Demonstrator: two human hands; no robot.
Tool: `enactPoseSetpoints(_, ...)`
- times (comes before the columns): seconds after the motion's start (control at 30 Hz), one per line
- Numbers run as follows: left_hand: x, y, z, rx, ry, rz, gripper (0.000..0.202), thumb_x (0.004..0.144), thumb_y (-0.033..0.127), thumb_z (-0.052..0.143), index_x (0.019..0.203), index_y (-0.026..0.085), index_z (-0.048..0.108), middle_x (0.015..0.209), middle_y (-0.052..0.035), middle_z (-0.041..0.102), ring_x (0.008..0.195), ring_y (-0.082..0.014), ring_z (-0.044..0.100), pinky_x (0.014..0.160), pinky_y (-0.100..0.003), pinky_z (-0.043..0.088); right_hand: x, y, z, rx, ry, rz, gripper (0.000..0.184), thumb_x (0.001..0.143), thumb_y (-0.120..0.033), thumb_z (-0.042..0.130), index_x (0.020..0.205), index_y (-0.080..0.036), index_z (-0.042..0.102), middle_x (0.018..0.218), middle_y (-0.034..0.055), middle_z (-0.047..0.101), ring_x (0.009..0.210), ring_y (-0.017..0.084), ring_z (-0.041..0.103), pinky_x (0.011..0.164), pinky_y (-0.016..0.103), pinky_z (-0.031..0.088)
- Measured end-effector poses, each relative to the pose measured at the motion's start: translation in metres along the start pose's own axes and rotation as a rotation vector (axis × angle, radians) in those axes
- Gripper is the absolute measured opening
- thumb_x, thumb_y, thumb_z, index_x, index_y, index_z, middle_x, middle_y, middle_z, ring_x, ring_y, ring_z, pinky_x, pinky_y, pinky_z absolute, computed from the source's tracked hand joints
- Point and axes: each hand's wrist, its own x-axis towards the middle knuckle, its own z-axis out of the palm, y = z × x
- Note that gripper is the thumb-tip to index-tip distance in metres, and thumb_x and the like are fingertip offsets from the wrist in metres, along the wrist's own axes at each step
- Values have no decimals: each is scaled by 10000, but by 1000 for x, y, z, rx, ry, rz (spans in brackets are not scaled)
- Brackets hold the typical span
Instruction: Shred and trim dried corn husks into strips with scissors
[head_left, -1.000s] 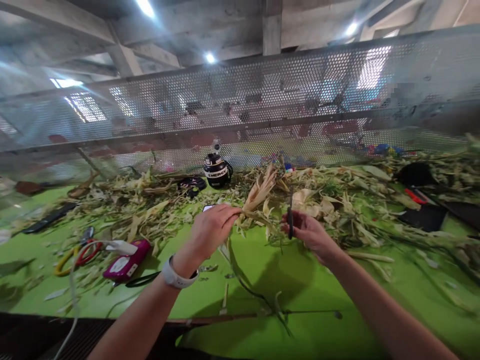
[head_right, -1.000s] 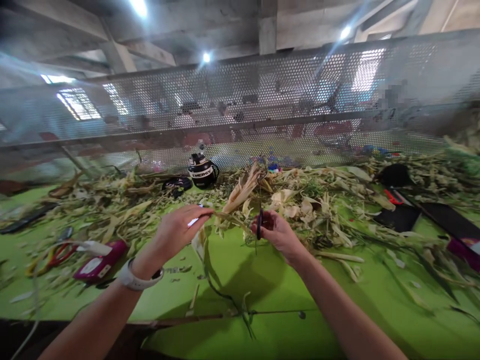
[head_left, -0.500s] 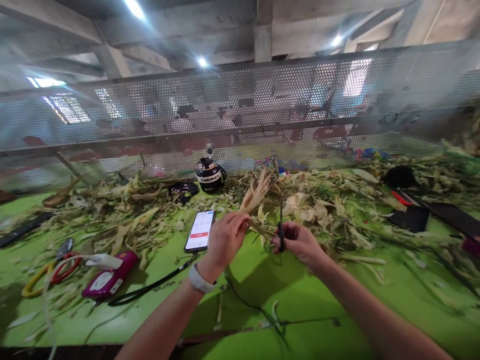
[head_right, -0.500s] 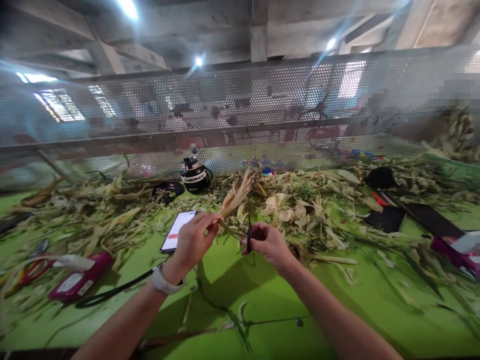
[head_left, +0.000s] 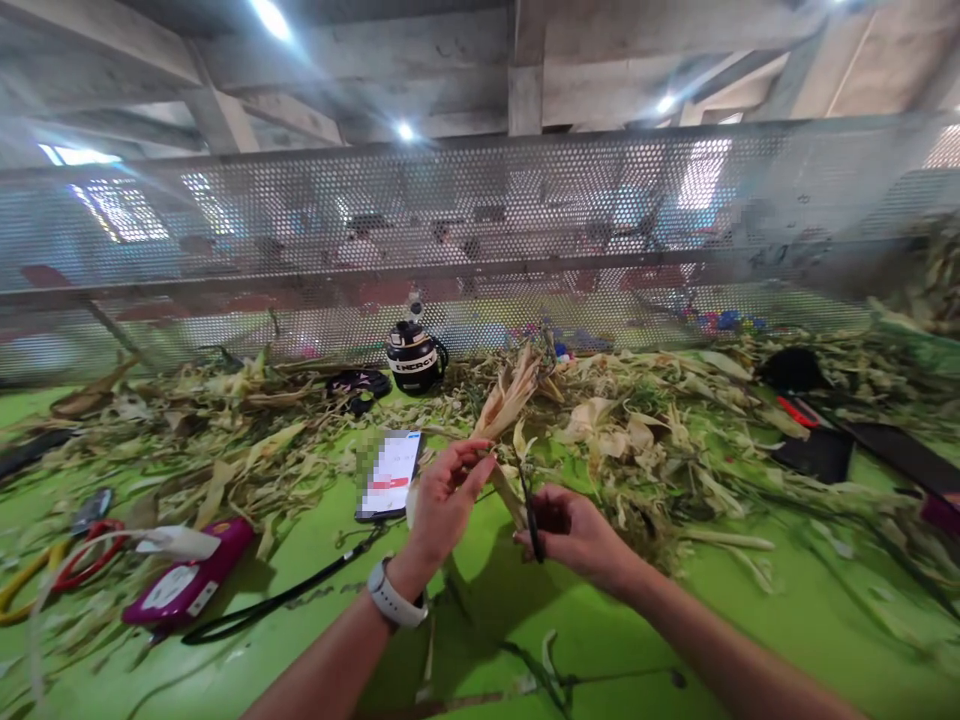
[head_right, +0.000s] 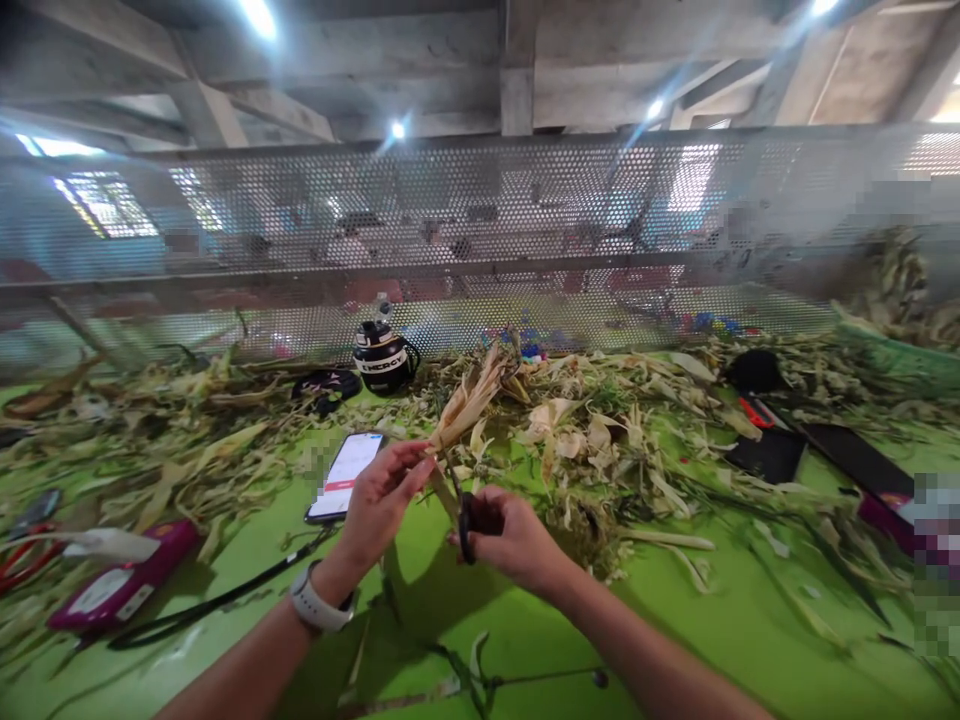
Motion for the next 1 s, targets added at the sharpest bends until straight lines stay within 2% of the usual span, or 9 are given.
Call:
enactPoseSetpoints(0.07,3,1,-3,2,46,10,237,716,303,661,912,177,615,746,-7,629,622,-98,545,557,-193,427,-2,1,0,-12,-11,20,363,517,-250,816,678,-153,506,606,-64,519,560,69,499,547,211,481)
enactPoseSetpoints(0.17,9,-2,-11,12,181,76,209,749,311,624,909,179,594,812,-10,616,700,-103,549,633,-203,445,-4,3,-4,-67,-84,68,349,557,-274,799,718,-142,519,626,-51,530,584,84,524,580,246,509)
enactPoseSetpoints(0.27,16,-7,-20,27,247,94,221,753,325,609,915,179,575,838,-11,604,749,-114,551,671,-219,449,-4,2,-8,-101,-102,28,313,602,-277,778,733,-132,534,643,-42,532,590,75,521,581,227,497)
enactPoseSetpoints(0.37,19,-12,-20,103,118,13,248,738,333,610,920,169,569,830,-20,606,740,-131,557,651,-239,452,-4,-6,-11,-38,-27,-24,324,616,-318,769,761,-137,544,687,-26,553,598,79,519,549,220,492)
enactPoseSetpoints(0.53,11,-15,-5,206,-129,-54,271,754,330,575,967,163,565,876,-44,612,796,-160,577,687,-279,466,-6,-18,-12,-17,56,-26,351,616,-360,768,798,-141,564,702,-10,578,627,100,539,525,218,489)
enactPoseSetpoints(0.63,7,-10,2,213,-228,-77,260,761,308,557,975,160,563,886,-50,614,821,-166,578,715,-291,468,-9,-23,-9,-12,46,-9,347,603,-345,779,786,-146,561,696,-10,581,639,107,546,543,223,493)
enactPoseSetpoints(0.73,9,-1,11,222,-333,-75,245,741,264,567,956,147,568,862,-53,615,815,-166,576,736,-293,466,-8,-28,-6,-18,-17,19,355,580,-321,795,768,-147,548,663,-27,556,586,89,517,525,218,482)
enactPoseSetpoints(0.87,24,6,35,216,-405,-21,236,726,221,566,951,151,579,847,-47,629,783,-160,585,716,-278,469,-9,-36,-10,-55,-58,6,326,616,-312,771,793,-147,551,671,-35,530,571,73,491,511,199,464)
enactPoseSetpoints(1.0,39,-4,63,202,-493,-50,318,710,168,560,1026,133,572,892,-74,665,806,-172,615,742,-286,476,-14,-48,-31,-196,30,21,307,631,-283,757,830,-148,567,694,-23,554,636,101,525,553,210,478)
